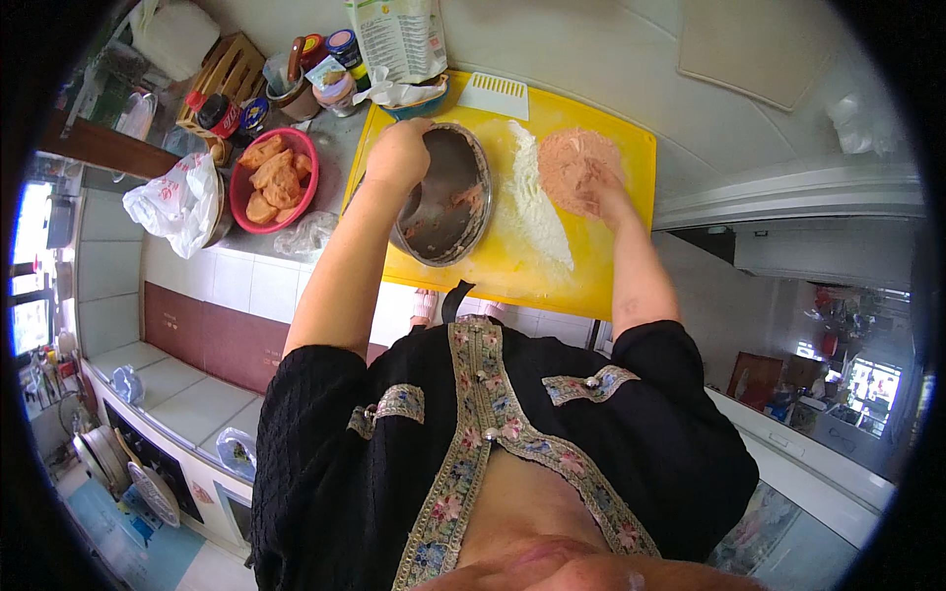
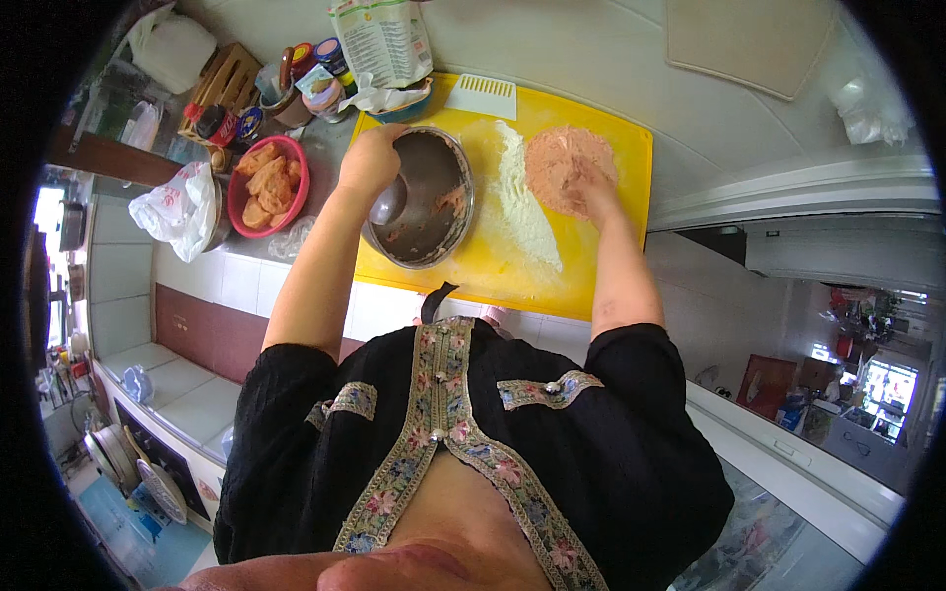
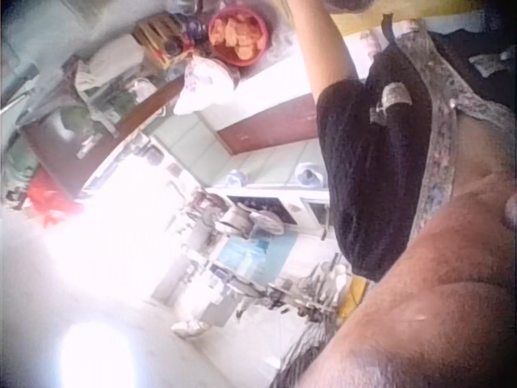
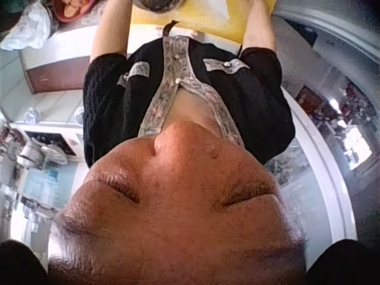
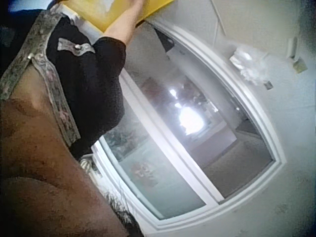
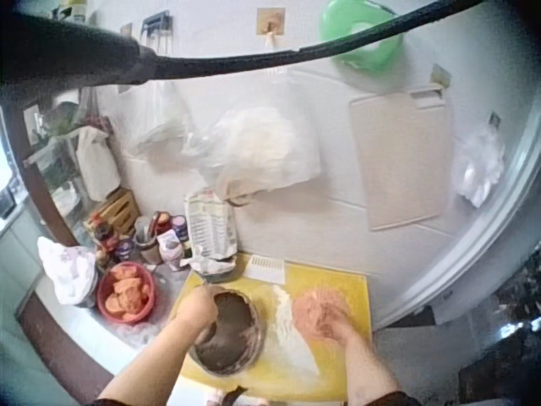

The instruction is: The person washes a bowl and a pink strainer in the sink, then moves to a yellow cutting board. They empty a bowl of ground meat onto the board, scrape the bowl clean, and knead the meat by hand. The person then retrieves a small jar from a cabinet and sprinkles its contents onto the meat.

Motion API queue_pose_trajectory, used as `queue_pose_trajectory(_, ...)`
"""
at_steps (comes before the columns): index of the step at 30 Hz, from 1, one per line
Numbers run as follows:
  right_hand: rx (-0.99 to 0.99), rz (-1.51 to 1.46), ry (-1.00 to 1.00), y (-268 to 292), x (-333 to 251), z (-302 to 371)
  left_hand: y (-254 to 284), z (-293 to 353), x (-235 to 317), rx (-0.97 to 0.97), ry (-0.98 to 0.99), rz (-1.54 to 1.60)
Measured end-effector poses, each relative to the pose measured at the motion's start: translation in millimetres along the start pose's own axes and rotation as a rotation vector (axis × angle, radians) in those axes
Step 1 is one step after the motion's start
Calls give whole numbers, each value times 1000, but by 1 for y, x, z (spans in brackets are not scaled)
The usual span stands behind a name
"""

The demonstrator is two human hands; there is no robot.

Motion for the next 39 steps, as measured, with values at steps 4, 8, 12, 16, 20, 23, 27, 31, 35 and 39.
queue_pose_trajectory(4,51,518,383,4,11,-12,9,1,0,-16,16,-2)
queue_pose_trajectory(8,259,974,808,5,-23,20,11,3,-7,46,-6,11)
queue_pose_trajectory(12,366,948,930,5,-50,35,10,-2,-5,16,6,-19)
queue_pose_trajectory(16,448,849,919,9,-85,47,4,-3,-6,-16,-24,-2)
queue_pose_trajectory(20,229,1167,802,7,-38,38,-3,-4,-7,18,-58,-7)
queue_pose_trajectory(23,395,1001,707,15,-48,54,6,-6,-4,-19,7,-14)
queue_pose_trajectory(27,368,873,570,27,37,82,3,-11,-9,-42,-10,9)
queue_pose_trajectory(31,265,1054,579,-25,66,137,6,-4,-9,-31,-25,-3)
queue_pose_trajectory(35,134,982,544,-66,68,109,1,-11,-3,-61,-87,9)
queue_pose_trajectory(39,169,907,701,-88,41,81,2,-7,6,-43,-78,12)
Point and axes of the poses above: each hand's wrist, its own z-axis away from the middle knuckle, its own y-axis out of the back of the hand, x = y × z, the point moved 5 cm from there along -z, towards the middle knuckle, and after that the axes turned 15 degrees about x, right-handed, at the moved point
